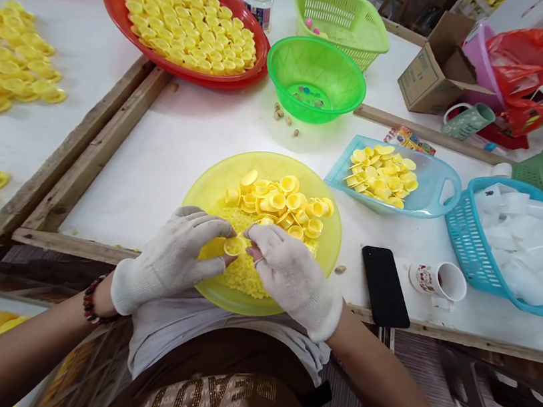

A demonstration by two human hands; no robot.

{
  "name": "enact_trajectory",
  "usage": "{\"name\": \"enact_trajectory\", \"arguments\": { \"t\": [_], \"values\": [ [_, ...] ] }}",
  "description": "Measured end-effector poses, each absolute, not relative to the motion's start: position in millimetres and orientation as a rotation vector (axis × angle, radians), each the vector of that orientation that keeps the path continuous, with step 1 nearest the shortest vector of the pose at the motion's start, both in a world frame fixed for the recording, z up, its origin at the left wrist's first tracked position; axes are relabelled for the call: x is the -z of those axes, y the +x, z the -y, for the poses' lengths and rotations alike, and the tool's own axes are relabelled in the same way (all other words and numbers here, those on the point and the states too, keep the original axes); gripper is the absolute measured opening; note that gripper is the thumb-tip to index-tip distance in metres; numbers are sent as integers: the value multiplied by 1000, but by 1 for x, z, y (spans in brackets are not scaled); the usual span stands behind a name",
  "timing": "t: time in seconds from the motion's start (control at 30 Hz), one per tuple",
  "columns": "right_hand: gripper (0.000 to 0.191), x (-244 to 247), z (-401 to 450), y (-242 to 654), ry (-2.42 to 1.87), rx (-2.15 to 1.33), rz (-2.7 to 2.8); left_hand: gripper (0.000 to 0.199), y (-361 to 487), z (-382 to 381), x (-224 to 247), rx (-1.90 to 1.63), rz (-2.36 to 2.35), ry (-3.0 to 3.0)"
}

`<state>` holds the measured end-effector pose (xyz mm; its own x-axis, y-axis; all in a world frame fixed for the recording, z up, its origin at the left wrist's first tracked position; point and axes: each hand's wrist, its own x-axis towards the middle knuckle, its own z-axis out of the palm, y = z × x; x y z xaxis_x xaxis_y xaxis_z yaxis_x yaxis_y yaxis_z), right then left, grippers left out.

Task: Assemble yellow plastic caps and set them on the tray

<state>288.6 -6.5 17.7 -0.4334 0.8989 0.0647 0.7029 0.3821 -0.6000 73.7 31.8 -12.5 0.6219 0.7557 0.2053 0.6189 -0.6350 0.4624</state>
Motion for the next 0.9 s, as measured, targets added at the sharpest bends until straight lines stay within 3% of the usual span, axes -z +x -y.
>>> {"name": "enact_trajectory", "arguments": {
  "t": [0.13, 0.27, 0.47, 0.67, 0.9],
  "values": [
    [10, -11, 19, 291, -1641, -663, 2655, 20, 71, -31, 17, -678, -1075, 2473],
    [11, -3, 20, 287, -1598, -624, 2824, 21, 70, -32, 17, -709, -1084, 2505],
    [14, -14, 8, 288, -1383, -651, 2436, 18, 74, -29, 14, -572, -1093, 2566],
    [25, -23, 3, 291, -1278, -643, 2179, 21, 71, -30, 18, -720, -1062, 2440],
    [24, 10, -19, 293, -1682, -27, 2652, 28, 36, -31, 12, -1041, -1131, 2328]
  ]
}}
